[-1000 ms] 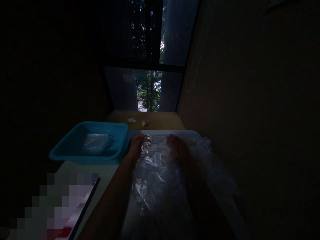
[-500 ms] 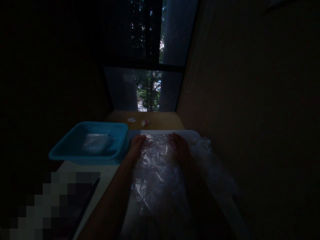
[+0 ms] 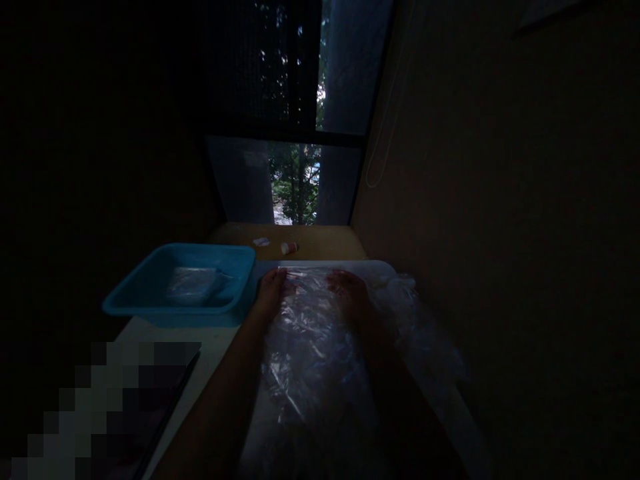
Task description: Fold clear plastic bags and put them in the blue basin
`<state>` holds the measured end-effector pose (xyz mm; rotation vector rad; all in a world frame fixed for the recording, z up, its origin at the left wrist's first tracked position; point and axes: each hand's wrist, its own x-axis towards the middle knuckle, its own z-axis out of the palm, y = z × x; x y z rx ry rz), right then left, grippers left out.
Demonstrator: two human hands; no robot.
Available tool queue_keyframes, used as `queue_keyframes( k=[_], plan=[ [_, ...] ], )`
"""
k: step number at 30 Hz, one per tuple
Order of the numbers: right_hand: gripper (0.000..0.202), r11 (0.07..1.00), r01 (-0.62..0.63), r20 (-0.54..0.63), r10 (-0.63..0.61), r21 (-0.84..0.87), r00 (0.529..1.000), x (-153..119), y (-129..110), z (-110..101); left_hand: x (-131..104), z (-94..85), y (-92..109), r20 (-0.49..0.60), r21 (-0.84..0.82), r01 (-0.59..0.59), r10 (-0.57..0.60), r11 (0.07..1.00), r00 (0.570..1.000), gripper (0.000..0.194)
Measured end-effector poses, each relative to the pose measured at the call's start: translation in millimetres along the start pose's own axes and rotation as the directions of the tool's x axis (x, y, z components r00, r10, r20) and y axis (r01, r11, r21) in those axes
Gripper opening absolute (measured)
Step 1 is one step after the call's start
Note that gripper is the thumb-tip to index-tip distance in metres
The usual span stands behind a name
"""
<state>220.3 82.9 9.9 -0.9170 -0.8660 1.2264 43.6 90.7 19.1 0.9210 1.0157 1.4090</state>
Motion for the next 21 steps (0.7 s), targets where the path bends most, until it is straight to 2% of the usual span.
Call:
queue_keyframes(
  k=[5, 8, 11, 14, 16, 18, 21],
  plan=[
    [0.019, 0.997, 0.063, 0.021, -0.064, 0.039, 0.998, 2, 5, -3, 2, -2.7, -7, 0.056, 0.017, -0.03, 0.029, 0.999, 0.998, 0.03],
    [0.017, 0.988, 0.144, 0.11, -0.137, -0.058, 0.984, 0, 2, -3, 3, -3.2, -8, 0.043, 0.071, -0.062, 0.059, 0.996, 0.997, 0.03],
    [0.025, 0.958, 0.221, 0.187, -0.187, -0.183, 0.964, -1, -9, -2, 5, -2.8, -3, 0.037, 0.119, -0.095, 0.092, 0.988, 0.995, 0.032],
    [0.025, 0.939, 0.192, 0.19, -0.141, -0.285, 0.972, -1, -25, 0, 5, -0.7, 6, -0.016, 0.123, -0.169, 0.172, 0.978, 0.985, 0.033],
    [0.024, 0.952, 0.138, 0.146, -0.101, -0.271, 0.984, -1, -35, 3, 2, 2.9, 12, -0.043, 0.12, -0.206, 0.212, 0.971, 0.976, 0.034],
    [0.025, 0.968, 0.12, 0.118, -0.096, -0.221, 0.988, -4, -44, 5, -5, 8.4, 19, -0.03, 0.114, -0.222, 0.227, 0.968, 0.973, 0.034],
    [0.027, 0.965, 0.159, 0.137, -0.132, -0.208, 0.982, -9, -54, 7, -19, 17.7, 28, 0.01, 0.083, -0.227, 0.227, 0.97, 0.974, 0.036]
  ],
)
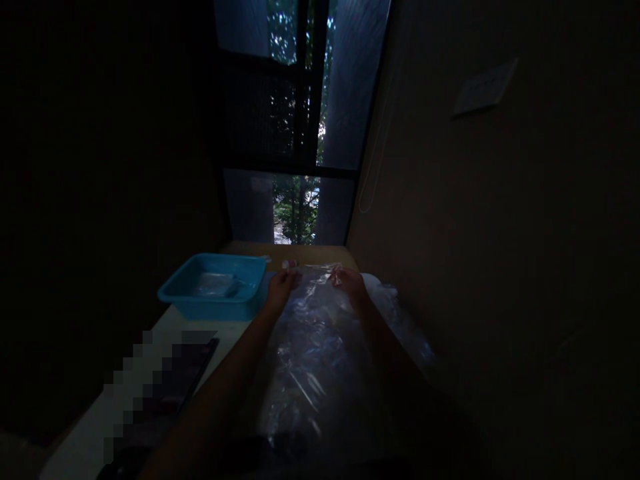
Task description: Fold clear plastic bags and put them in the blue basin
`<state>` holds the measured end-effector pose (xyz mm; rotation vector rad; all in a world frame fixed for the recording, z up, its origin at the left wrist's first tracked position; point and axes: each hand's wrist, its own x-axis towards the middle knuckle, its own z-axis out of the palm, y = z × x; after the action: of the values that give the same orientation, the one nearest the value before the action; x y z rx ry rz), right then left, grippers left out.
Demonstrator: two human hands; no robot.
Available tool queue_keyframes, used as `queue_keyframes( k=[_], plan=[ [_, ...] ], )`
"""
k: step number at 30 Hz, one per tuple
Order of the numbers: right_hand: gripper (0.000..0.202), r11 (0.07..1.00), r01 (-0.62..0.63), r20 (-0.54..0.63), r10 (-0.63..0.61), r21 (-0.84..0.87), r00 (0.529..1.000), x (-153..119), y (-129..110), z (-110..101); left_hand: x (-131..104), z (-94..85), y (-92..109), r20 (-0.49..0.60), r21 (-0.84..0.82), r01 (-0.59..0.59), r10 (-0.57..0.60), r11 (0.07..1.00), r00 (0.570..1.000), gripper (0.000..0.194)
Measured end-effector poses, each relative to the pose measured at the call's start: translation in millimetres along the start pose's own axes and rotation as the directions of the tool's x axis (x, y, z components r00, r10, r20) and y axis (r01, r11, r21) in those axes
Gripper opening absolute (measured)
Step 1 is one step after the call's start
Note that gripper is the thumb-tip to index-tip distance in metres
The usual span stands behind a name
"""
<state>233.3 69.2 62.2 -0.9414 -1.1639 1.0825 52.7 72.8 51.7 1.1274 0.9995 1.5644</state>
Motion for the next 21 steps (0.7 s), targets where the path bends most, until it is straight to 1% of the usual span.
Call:
queue_keyframes(
  k=[2, 4, 6, 9, 13, 15, 18, 21],
  plan=[
    [0.029, 1.0, 0.024, -0.005, -0.024, -0.003, 1.0, -4, -5, 1, -10, 3.3, 9, 0.021, -0.009, 0.005, -0.005, 1.0, 1.0, 0.037],
    [0.03, 1.0, 0.022, -0.031, -0.022, 0.001, 0.999, -12, -10, 3, -20, 3.2, 18, 0.041, 0.013, 0.011, -0.011, 1.0, 0.999, 0.037],
    [0.031, 1.0, 0.01, -0.058, -0.01, 0.0, 0.998, -23, -15, 7, -32, -0.7, 28, 0.058, 0.049, 0.011, -0.013, 0.999, 0.998, 0.036],
    [0.032, 1.0, -0.014, -0.062, 0.014, -0.003, 0.998, -49, -24, 18, -54, -12.8, 45, 0.064, 0.109, 0.0, -0.007, 0.994, 0.998, 0.036],
    [0.029, 0.997, -0.069, -0.006, 0.069, 0.034, 0.998, -85, -33, 36, -80, -40.0, 65, 0.059, 0.177, 0.038, -0.049, 0.984, 0.997, 0.038],
    [0.026, 0.991, -0.119, 0.03, 0.117, 0.065, 0.993, -99, -33, 45, -88, -57.7, 68, 0.057, 0.248, 0.048, -0.064, 0.968, 0.996, 0.038],
    [0.022, 0.979, -0.184, 0.072, 0.178, 0.084, 0.981, -115, -25, 59, -95, -86.9, 61, 0.045, 0.34, 0.049, -0.069, 0.939, 0.997, 0.038],
    [0.017, 0.982, -0.183, 0.055, 0.18, 0.05, 0.982, -125, -11, 74, -100, -113.7, 46, 0.049, 0.433, -0.014, -0.009, 0.901, 0.999, 0.036]
  ],
)
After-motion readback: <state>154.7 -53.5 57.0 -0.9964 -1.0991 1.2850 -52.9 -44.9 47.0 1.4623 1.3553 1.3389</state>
